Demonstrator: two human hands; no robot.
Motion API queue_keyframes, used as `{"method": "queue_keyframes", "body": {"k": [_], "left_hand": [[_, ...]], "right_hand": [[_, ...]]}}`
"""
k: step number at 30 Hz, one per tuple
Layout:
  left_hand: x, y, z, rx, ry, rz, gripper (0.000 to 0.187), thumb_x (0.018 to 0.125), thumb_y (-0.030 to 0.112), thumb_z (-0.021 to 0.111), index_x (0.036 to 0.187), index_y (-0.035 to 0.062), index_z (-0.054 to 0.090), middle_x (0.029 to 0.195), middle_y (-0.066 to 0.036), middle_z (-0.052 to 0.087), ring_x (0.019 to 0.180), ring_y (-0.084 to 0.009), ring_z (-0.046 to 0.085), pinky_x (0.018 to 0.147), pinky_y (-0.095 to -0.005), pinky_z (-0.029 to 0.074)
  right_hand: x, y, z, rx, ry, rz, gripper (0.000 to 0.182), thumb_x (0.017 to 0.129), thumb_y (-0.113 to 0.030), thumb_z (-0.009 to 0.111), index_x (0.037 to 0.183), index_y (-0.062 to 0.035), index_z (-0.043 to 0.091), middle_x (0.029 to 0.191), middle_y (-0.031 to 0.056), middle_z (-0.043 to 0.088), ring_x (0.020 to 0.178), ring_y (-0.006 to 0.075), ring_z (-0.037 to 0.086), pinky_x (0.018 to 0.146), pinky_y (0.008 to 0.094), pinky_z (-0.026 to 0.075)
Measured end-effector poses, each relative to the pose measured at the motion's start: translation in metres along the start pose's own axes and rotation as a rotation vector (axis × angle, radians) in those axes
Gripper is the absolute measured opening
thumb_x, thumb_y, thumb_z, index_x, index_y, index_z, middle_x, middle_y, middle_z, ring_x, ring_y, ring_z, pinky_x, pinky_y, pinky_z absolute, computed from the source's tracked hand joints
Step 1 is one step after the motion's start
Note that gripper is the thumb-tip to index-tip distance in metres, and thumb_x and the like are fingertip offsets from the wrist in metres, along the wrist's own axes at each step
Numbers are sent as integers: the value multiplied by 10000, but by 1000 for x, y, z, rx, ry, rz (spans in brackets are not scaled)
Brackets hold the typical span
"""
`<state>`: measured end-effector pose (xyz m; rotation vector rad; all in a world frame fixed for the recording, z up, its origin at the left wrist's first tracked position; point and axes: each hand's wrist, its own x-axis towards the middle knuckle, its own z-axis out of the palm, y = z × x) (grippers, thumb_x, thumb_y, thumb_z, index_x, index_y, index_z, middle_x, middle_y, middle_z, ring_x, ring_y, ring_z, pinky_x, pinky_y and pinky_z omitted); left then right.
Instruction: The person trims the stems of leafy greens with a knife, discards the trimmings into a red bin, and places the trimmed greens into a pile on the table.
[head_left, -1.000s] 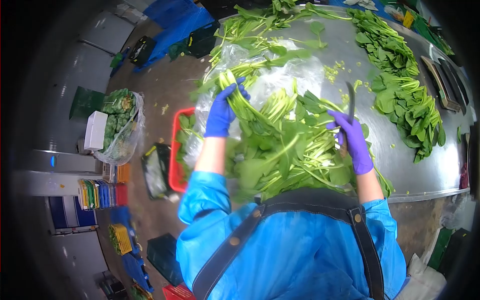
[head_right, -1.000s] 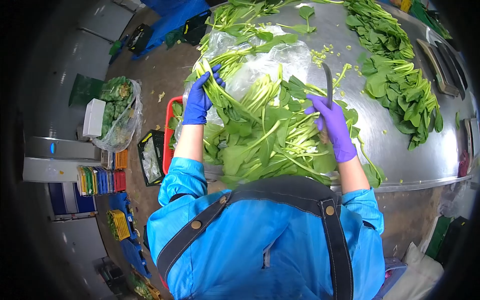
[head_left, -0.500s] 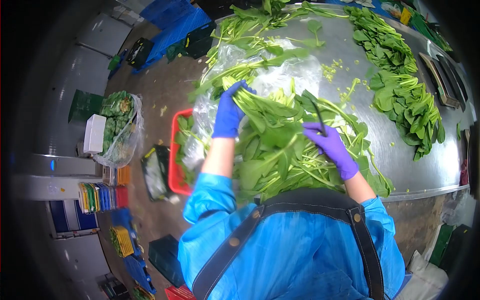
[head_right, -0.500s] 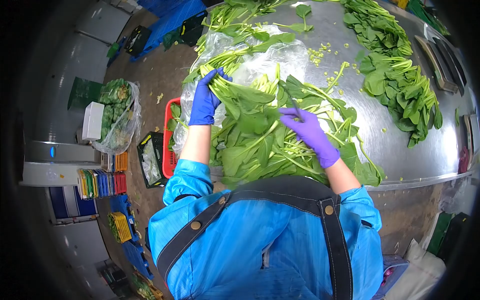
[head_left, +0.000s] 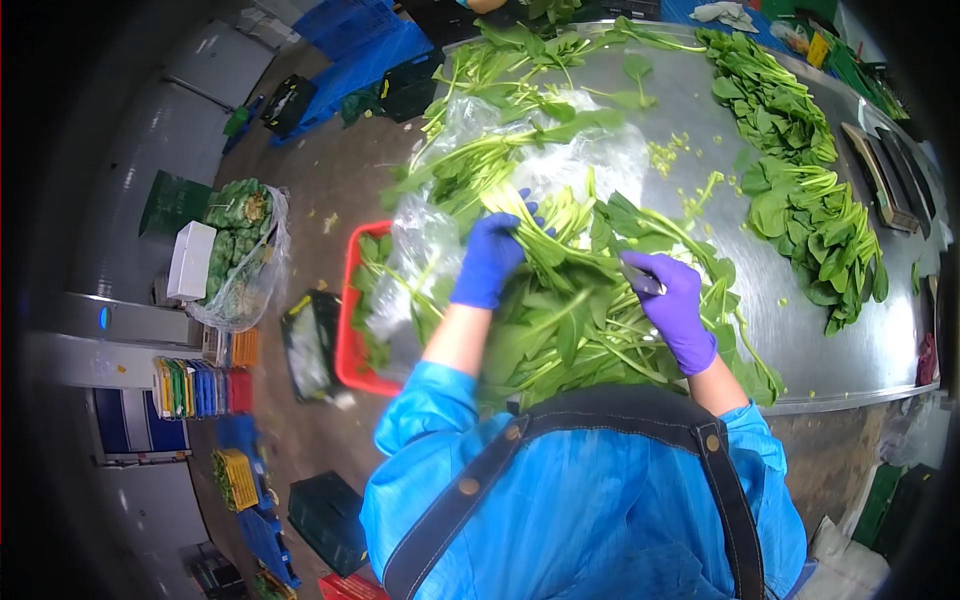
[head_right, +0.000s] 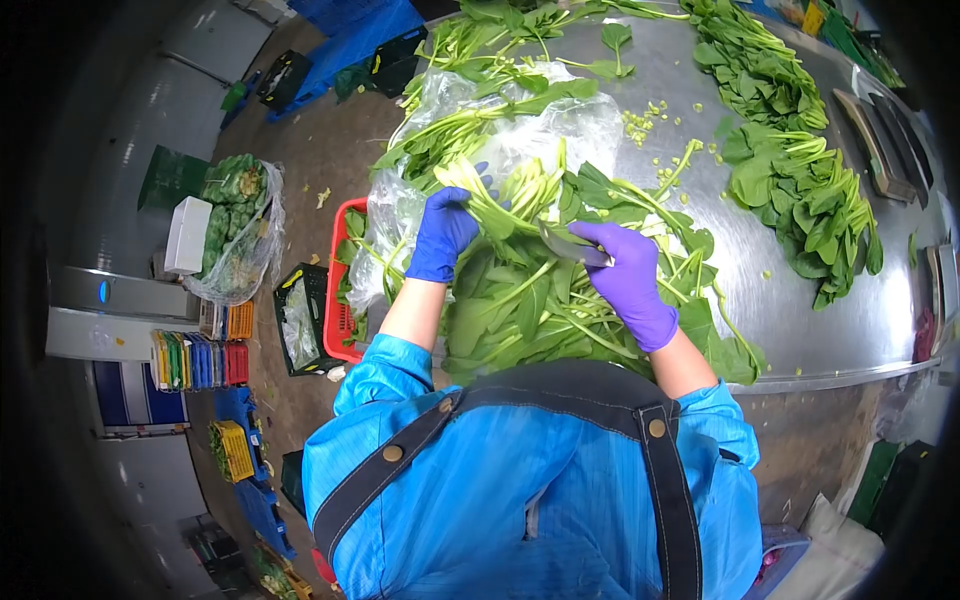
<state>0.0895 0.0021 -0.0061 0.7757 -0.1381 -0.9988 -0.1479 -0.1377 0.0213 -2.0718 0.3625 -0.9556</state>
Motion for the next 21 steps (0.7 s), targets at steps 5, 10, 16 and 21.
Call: {"method": "queue_keyframes", "body": {"k": [5, 10, 16, 21], "left_hand": [[-9, -10, -6, -29, -105, -78, 763, 594, 53, 471, 1337, -32, 319, 1319, -204, 421, 1130, -338, 461, 994, -552, 347], [-33, 1, 28, 187, -37, -153, 634, 656, 43, 524, 1272, -55, 408, 1219, -165, 526, 988, -231, 560, 898, -352, 459], [-56, 36, 5, 1052, -195, -343, 479, 684, 91, 588, 1152, -11, 558, 1004, -39, 634, 872, -139, 564, 739, -219, 439], [-58, 55, 5, 1854, -248, -559, 469, 674, 163, 622, 1138, 102, 589, 927, -98, 644, 740, -187, 569, 666, -298, 465]], "right_hand": [[4, -5, -11, -90, 12, -152, 308, 669, 3, 652, 938, -144, 685, 720, 70, 641, 603, 222, 604, 570, 302, 478], [9, 7, -28, -38, 107, -36, 306, 678, 22, 636, 945, -120, 684, 749, 83, 652, 627, 204, 619, 586, 289, 481], [-2, 47, -57, -94, -27, 134, 280, 697, 39, 629, 942, -83, 683, 798, 97, 663, 685, 187, 640, 638, 278, 493], [-28, 89, -80, 194, -113, 449, 182, 738, -13, 636, 911, -44, 685, 839, 71, 674, 724, 135, 623, 645, 254, 475]]}}
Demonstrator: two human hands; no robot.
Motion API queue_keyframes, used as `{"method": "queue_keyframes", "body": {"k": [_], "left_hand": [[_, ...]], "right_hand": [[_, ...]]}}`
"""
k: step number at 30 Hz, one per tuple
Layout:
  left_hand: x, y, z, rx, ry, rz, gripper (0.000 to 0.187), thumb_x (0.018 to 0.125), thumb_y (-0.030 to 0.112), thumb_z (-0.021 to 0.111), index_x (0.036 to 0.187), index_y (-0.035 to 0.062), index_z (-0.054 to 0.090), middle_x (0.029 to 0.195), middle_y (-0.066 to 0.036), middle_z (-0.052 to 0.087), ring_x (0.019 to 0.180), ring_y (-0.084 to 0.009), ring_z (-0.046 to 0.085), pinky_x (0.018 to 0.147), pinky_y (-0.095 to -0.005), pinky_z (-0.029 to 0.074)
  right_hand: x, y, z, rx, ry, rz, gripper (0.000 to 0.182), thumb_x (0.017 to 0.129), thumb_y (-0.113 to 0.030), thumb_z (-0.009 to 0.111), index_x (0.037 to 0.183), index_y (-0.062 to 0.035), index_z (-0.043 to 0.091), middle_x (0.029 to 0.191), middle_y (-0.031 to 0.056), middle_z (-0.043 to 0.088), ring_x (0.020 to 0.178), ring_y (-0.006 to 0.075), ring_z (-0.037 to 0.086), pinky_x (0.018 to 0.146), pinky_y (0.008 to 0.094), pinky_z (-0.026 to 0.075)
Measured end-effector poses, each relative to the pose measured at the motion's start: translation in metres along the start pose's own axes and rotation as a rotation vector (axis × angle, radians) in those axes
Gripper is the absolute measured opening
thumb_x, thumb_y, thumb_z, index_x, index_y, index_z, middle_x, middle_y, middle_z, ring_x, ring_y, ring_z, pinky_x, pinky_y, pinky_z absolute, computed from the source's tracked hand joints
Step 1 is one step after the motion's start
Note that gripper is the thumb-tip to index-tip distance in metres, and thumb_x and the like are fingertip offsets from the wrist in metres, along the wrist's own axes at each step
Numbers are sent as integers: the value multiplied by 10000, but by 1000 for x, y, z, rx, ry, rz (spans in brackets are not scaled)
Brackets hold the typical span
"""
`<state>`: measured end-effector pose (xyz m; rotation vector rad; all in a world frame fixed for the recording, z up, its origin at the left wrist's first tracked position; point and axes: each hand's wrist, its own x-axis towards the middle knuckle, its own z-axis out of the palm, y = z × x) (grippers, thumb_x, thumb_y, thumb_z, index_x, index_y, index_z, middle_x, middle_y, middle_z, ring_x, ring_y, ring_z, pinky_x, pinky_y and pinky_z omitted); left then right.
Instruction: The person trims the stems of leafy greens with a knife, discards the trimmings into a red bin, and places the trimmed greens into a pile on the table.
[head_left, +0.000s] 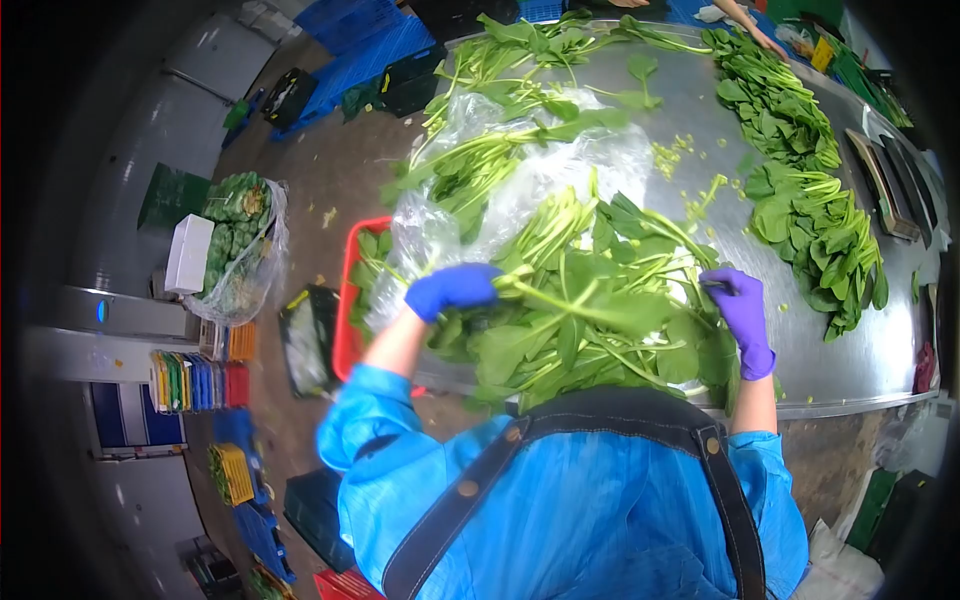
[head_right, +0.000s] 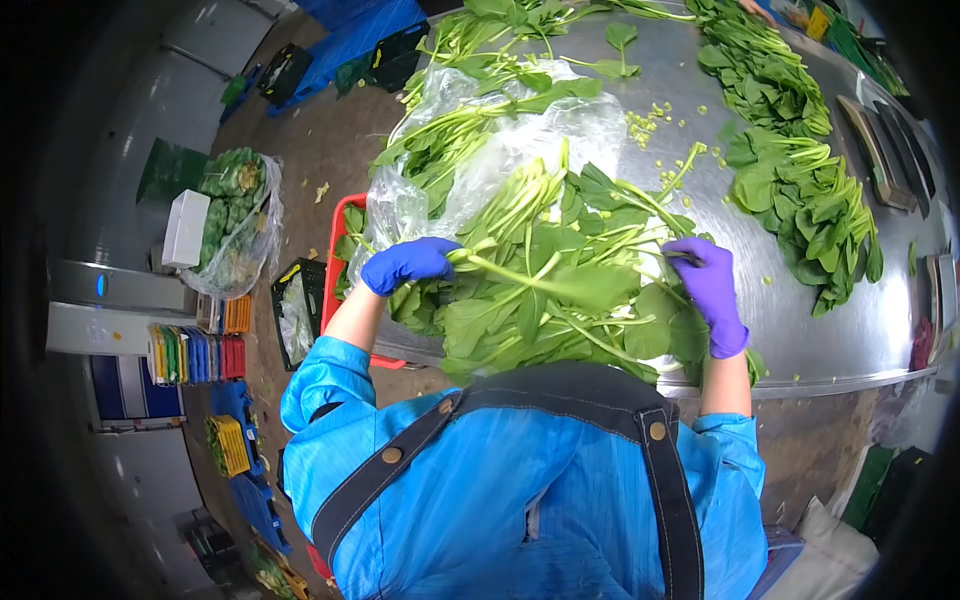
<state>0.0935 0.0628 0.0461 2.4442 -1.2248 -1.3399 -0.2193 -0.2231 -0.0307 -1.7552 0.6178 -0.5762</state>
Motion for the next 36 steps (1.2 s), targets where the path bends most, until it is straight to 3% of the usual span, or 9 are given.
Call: {"method": "queue_keyframes", "body": {"k": [3, 8, 12, 16, 18, 21, 24, 29, 36], "left_hand": [[27, -20, -8, 48, 55, 4, 461, 684, 184, 638, 1136, 106, 591, 883, -87, 646, 746, -195, 577, 708, -311, 472], [54, 46, 1, -292, 110, 223, 446, 727, 274, 679, 1119, 80, 594, 934, -110, 655, 839, -194, 607, 773, -323, 474], [56, 106, 29, -252, 152, 408, 501, 736, 301, 688, 1155, 57, 566, 1007, -145, 639, 898, -238, 606, 819, -323, 458], [52, 110, 9, -201, 285, 433, 504, 721, 338, 691, 1128, 61, 584, 1002, -181, 633, 880, -262, 624, 777, -344, 474], [67, 79, -7, -20, 265, 320, 433, 741, 358, 660, 1056, 66, 606, 970, -180, 635, 862, -293, 618, 757, -362, 474], [104, 36, -3, 221, 362, 161, 366, 764, 382, 614, 967, 78, 630, 941, -177, 633, 847, -334, 607, 734, -393, 473], [149, 10, 27, 253, 697, 204, 311, 750, 373, 619, 914, 109, 629, 865, -159, 622, 789, -336, 601, 690, -409, 473], [189, 5, 58, 176, 1028, 277, 318, 722, 360, 643, 906, 108, 579, 770, -152, 608, 729, -357, 588, 635, -411, 471], [79, 36, 2, -582, 490, 396, 456, 681, 128, 730, 1107, 27, 599, 905, -89, 650, 781, -145, 601, 734, -282, 491]], "right_hand": [[0, -13, -33, -143, -94, 417, 176, 733, -69, 659, 905, -42, 687, 850, 69, 671, 726, 126, 610, 628, 229, 454], [2, -26, -19, -167, -100, 175, 540, 709, -107, 690, 1230, -61, 555, 1155, 76, 594, 969, 121, 540, 721, 216, 433], [-6, -73, 48, 358, -239, 322, 695, 713, -162, 715, 1333, -67, 416, 1170, 102, 575, 535, 3, 410, 472, 149, 359], [-6, -45, 89, 641, -418, 539, 568, 752, -214, 705, 1250, -38, 497, 956, 83, 639, 477, 18, 423, 447, 141, 344], [0, -44, 74, 373, -459, 575, 342, 786, -269, 674, 1005, -14, 612, 893, 80, 658, 428, 30, 430, 434, 169, 361], [9, -46, 40, -107, -521, 631, 428, 761, -280, 701, 1108, -41, 623, 836, 69, 663, 502, 80, 507, 546, 223, 442], [3, 9, 30, -532, -246, 31, 460, 771, -282, 692, 1167, -69, 597, 933, 72, 678, 644, 135, 601, 668, 284, 488], [7, -10, 41, -245, -65, 136, 444, 793, -257, 667, 1195, -90, 581, 1010, 87, 671, 820, 148, 635, 753, 289, 493], [6, -4, 52, -193, -43, 183, 344, 806, -184, 645, 1146, -134, 620, 948, 109, 678, 785, 169, 654, 722, 282, 502]]}}
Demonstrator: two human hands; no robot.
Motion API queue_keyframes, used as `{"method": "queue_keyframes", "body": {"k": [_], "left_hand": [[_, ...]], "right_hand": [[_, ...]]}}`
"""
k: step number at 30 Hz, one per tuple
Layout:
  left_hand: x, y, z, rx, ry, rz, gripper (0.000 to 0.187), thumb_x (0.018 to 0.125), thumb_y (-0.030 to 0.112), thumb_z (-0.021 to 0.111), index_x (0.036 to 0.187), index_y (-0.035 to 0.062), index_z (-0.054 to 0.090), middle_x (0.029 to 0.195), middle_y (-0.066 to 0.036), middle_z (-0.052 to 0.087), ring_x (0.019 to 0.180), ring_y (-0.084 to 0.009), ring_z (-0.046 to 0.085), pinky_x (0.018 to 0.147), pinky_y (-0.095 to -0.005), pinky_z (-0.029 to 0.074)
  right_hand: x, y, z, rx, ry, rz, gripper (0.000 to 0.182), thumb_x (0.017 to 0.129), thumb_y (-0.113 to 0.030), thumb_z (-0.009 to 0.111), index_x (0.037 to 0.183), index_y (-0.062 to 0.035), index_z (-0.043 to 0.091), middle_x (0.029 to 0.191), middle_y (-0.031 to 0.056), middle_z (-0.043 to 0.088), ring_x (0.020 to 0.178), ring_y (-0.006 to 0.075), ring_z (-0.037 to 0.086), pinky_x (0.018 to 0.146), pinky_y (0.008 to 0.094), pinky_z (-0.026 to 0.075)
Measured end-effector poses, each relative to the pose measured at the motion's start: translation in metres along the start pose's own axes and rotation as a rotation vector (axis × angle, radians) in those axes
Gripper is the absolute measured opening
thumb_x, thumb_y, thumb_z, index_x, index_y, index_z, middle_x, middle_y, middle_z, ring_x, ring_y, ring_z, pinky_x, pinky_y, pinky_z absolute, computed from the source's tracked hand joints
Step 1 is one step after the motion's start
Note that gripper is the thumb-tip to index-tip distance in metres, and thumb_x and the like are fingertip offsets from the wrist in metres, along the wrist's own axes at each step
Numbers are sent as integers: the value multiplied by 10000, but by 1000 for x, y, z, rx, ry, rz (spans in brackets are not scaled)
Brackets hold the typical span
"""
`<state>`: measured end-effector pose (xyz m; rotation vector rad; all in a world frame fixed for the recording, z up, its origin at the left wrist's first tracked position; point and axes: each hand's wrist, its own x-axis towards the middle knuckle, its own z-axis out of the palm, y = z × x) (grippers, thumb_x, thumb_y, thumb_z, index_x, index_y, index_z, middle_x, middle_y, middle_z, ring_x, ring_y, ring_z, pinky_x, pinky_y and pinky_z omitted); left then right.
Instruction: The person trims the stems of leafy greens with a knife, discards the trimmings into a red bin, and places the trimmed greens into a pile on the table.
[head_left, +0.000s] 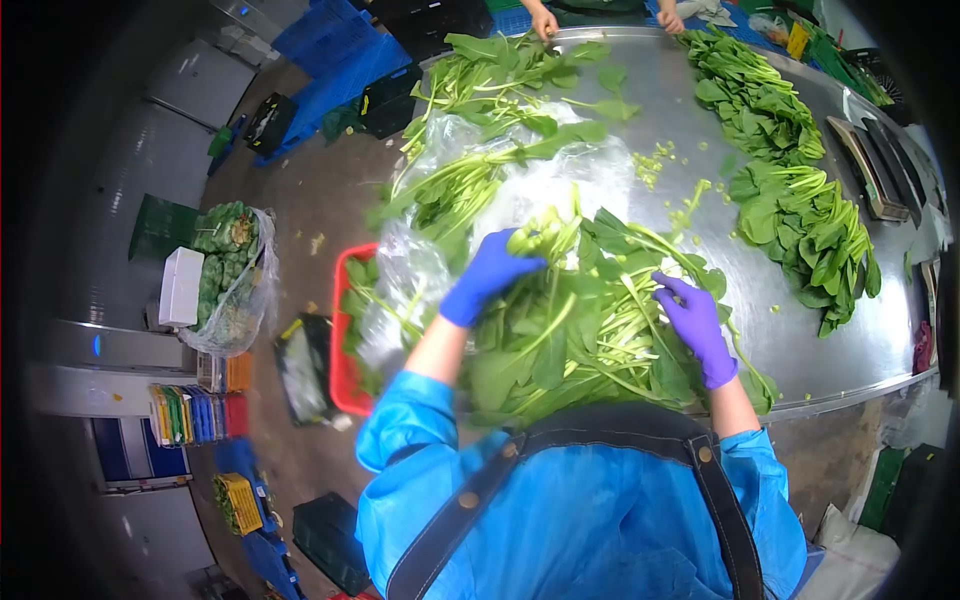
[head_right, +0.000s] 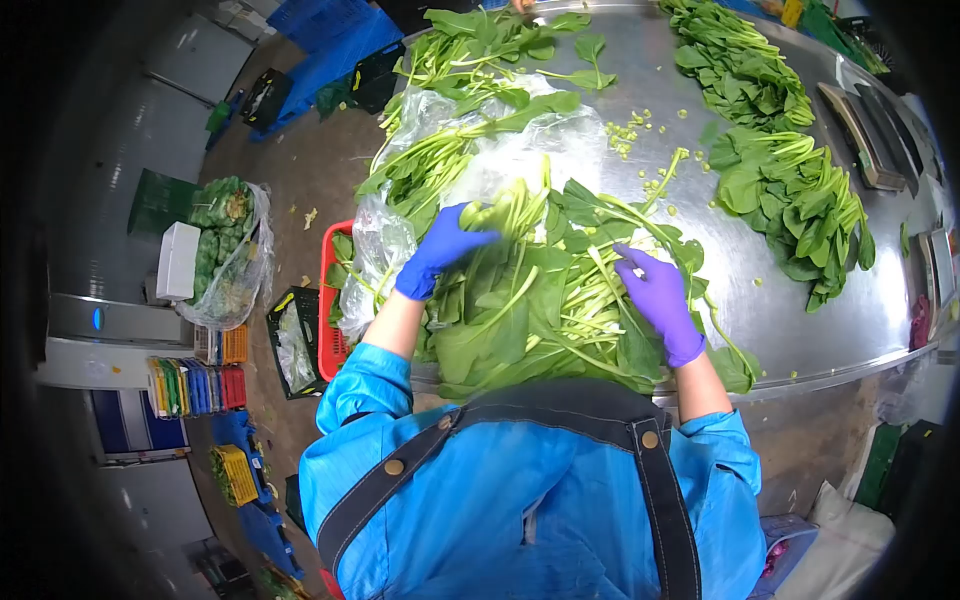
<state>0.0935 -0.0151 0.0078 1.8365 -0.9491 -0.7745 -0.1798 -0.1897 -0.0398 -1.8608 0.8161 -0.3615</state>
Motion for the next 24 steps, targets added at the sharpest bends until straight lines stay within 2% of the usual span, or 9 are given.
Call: {"method": "queue_keyframes", "body": {"k": [5, 7, 9, 12, 14, 15, 18, 21, 24], "left_hand": [[-41, 75, 10, -85, -208, 1, 414, 670, 72, 746, 1058, 24, 608, 901, -30, 624, 812, -103, 567, 737, -243, 476], [-46, 79, 23, -114, -224, 7, 379, 671, 72, 747, 1021, 27, 609, 897, -16, 613, 813, -87, 550, 737, -234, 464], [-53, 87, 31, -133, -269, -57, 366, 671, 80, 753, 1003, 31, 607, 891, -8, 608, 814, -80, 536, 749, -238, 455], [-52, 70, 33, -64, -243, 132, 379, 675, 88, 753, 1015, 26, 598, 892, -2, 603, 824, -82, 530, 768, -246, 450], [-54, 70, 28, -19, -221, 216, 387, 677, 90, 752, 1024, 24, 594, 894, -1, 602, 827, -84, 530, 771, -248, 449], [-54, 72, 26, -38, -200, 181, 397, 675, 94, 756, 1029, 22, 591, 897, -2, 602, 833, -84, 531, 774, -248, 448], [-51, 77, 31, -116, -226, 88, 422, 677, 123, 769, 1044, 20, 587, 929, -16, 603, 849, -89, 531, 787, -253, 440], [-44, 83, 44, -195, -301, -17, 419, 688, 144, 770, 1046, 16, 595, 947, -30, 616, 830, -89, 542, 766, -254, 442], [-39, 87, 40, -219, -255, -51, 367, 702, 116, 744, 1029, 12, 613, 904, -25, 630, 785, -86, 558, 726, -247, 461]], "right_hand": [[-6, -77, 27, -9, 100, -450, 369, 805, -90, 601, 1163, -180, 601, 921, 151, 661, 791, 260, 663, 693, 328, 515], [-6, -93, 30, -49, 78, -451, 379, 804, -86, 593, 1171, -183, 595, 898, 143, 664, 781, 261, 663, 679, 332, 515], [-6, -93, 28, -86, 57, -449, 389, 804, -82, 585, 1179, -186, 588, 875, 135, 667, 772, 261, 662, 666, 335, 515], [-1, -62, 26, -156, -4, -429, 396, 801, -101, 581, 1184, -201, 585, 843, 140, 660, 749, 249, 662, 642, 333, 511], [4, -29, 24, -85, -123, -193, 350, 825, -169, 590, 1174, -169, 598, 784, 100, 671, 700, 184, 655, 593, 316, 496], [3, -32, 22, -85, -123, -201, 350, 825, -169, 590, 1174, -169, 598, 784, 100, 671, 700, 184, 655, 593, 316, 496], [-20, -76, 3, 398, -232, 16, 326, 833, -286, 639, 1081, -73, 643, 696, -11, 633, 628, 43, 574, 503, 207, 419], [-19, -90, 10, 289, -238, 3, 302, 805, -281, 675, 1005, -57, 650, 682, -8, 624, 539, 33, 533, 461, 182, 385], [-13, -83, 7, 433, -167, -1, 287, 778, -267, 703, 922, -29, 636, 674, 23, 627, 447, 39, 477, 406, 177, 356]]}}
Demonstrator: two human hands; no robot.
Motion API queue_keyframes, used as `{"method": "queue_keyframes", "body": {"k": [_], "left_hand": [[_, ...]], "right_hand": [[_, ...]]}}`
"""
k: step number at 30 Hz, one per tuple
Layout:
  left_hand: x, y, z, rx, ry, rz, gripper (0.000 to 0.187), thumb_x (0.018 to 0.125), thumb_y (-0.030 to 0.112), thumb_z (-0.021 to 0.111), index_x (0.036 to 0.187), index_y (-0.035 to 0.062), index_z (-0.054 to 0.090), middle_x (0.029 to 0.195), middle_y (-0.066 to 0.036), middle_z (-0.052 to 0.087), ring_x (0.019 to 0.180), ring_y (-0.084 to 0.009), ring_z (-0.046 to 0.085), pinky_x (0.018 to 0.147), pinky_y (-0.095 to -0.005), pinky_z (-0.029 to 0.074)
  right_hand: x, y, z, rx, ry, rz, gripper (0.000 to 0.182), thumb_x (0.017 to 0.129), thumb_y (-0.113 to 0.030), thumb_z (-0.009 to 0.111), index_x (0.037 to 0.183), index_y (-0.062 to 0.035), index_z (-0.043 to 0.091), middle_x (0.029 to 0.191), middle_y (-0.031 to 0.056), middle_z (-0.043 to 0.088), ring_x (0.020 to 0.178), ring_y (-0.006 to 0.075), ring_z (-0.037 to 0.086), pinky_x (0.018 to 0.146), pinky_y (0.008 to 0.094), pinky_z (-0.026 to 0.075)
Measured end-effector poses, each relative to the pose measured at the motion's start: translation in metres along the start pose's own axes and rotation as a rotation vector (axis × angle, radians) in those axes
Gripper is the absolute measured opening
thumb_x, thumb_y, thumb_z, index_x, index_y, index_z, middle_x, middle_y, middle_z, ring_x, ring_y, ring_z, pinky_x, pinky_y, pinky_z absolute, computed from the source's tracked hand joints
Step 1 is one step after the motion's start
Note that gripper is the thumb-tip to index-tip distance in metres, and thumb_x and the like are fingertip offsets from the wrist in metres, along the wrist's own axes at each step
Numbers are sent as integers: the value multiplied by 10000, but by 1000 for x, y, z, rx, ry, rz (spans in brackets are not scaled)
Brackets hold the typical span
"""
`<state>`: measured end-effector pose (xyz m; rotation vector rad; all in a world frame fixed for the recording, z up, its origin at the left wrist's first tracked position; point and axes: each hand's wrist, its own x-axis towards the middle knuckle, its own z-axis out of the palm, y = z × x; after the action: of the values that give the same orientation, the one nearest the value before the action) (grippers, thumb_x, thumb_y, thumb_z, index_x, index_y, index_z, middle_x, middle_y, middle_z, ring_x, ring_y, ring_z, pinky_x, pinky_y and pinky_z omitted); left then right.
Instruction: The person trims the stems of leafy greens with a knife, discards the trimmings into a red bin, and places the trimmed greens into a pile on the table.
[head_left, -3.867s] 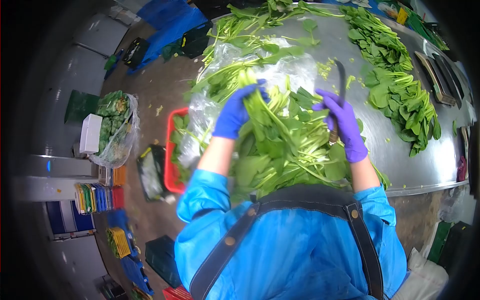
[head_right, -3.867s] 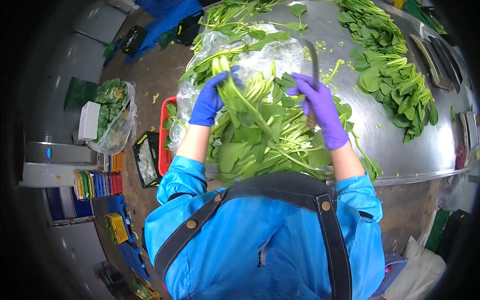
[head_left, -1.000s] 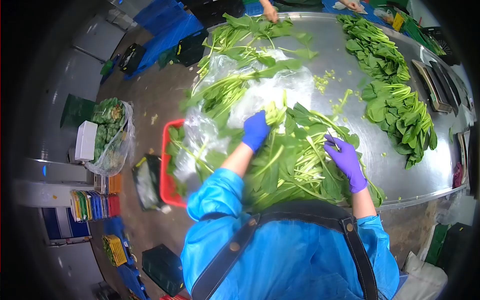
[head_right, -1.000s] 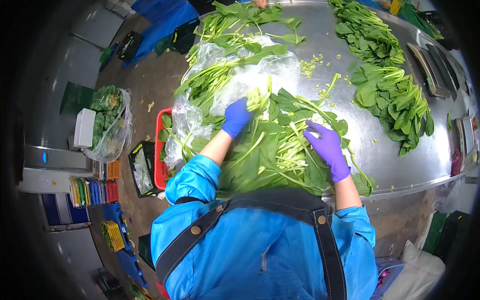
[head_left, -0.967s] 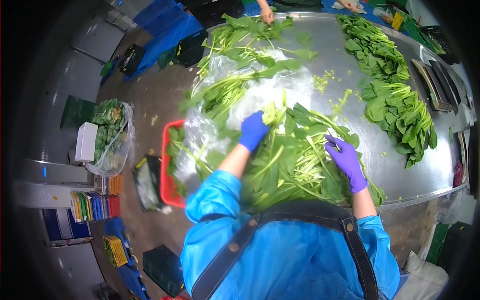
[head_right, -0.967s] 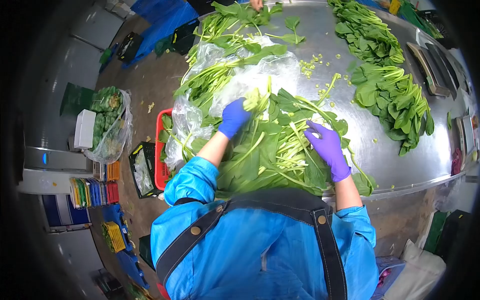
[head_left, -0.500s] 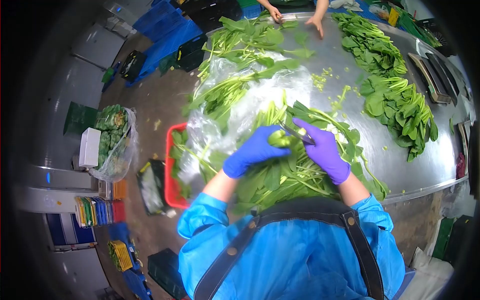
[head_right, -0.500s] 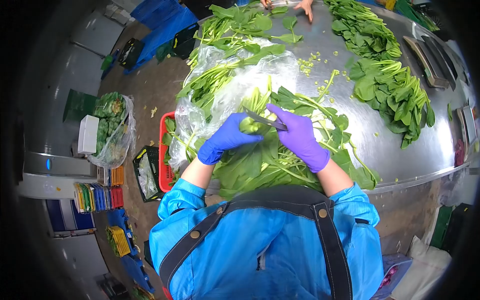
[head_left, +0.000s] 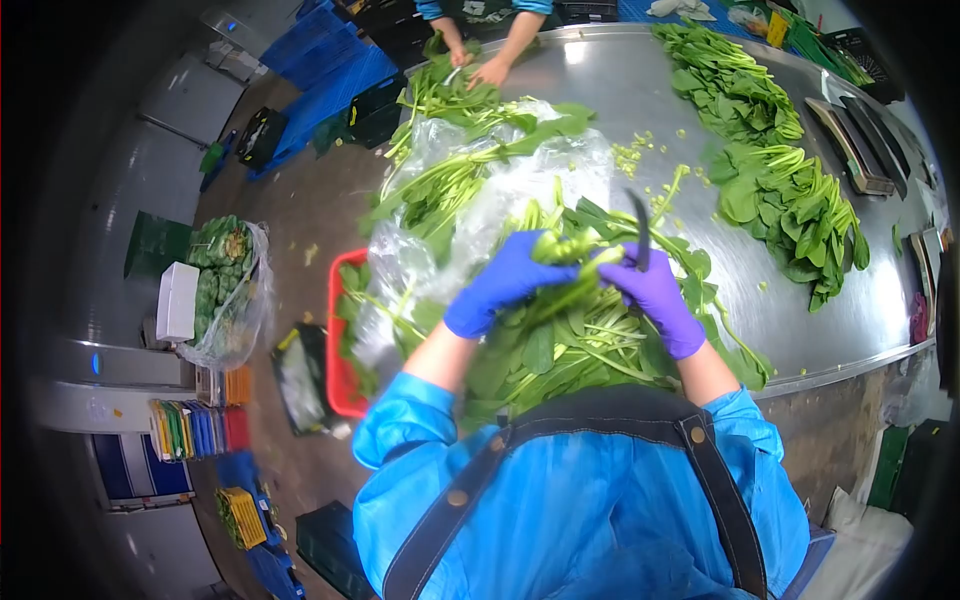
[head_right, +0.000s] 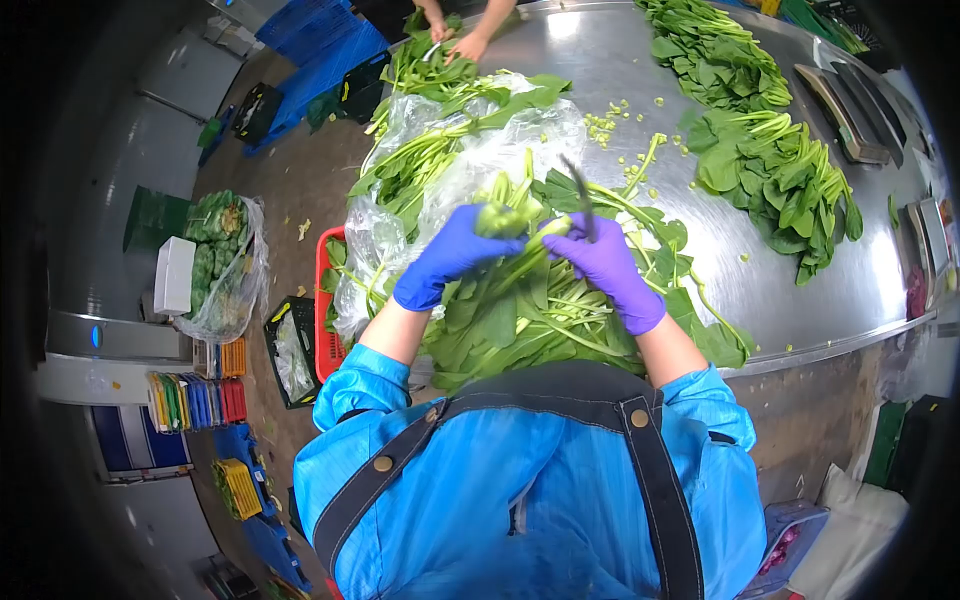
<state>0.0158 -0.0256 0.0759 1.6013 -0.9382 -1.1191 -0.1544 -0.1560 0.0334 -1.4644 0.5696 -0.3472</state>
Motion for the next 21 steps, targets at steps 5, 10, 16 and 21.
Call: {"method": "queue_keyframes", "body": {"k": [5, 10, 16, 21], "left_hand": [[0, 16, -36, 98, 259, 103, 291, 691, 115, 743, 949, 15, 651, 824, 10, 633, 733, -84, 560, 689, -245, 454], [18, 31, -3, 82, -62, 100, 414, 751, 120, 701, 1130, 1, 585, 1025, -27, 617, 891, -92, 553, 791, -255, 441], [50, 12, 30, -262, -142, 43, 366, 776, 136, 682, 1111, 20, 591, 983, -42, 634, 858, -114, 581, 754, -259, 462], [56, -23, -29, -782, 31, 28, 330, 795, 155, 661, 1076, 11, 567, 938, -83, 622, 929, -218, 595, 856, -377, 485]], "right_hand": [[3, 9, -44, 464, 266, -59, 237, 802, -240, 655, 834, -12, 601, 618, 44, 587, 402, 71, 435, 391, 188, 347], [14, -18, -65, 554, 136, -93, 232, 813, -252, 632, 844, -24, 603, 599, 15, 558, 392, 74, 436, 386, 184, 328], [23, -43, -24, 139, 54, -39, 276, 843, -292, 604, 947, -37, 609, 689, 24, 612, 413, 46, 438, 411, 161, 355], [20, -38, -29, 219, 17, -142, 393, 884, -299, 532, 1175, -37, 567, 929, 60, 666, 434, 42, 419, 463, 164, 384]]}}
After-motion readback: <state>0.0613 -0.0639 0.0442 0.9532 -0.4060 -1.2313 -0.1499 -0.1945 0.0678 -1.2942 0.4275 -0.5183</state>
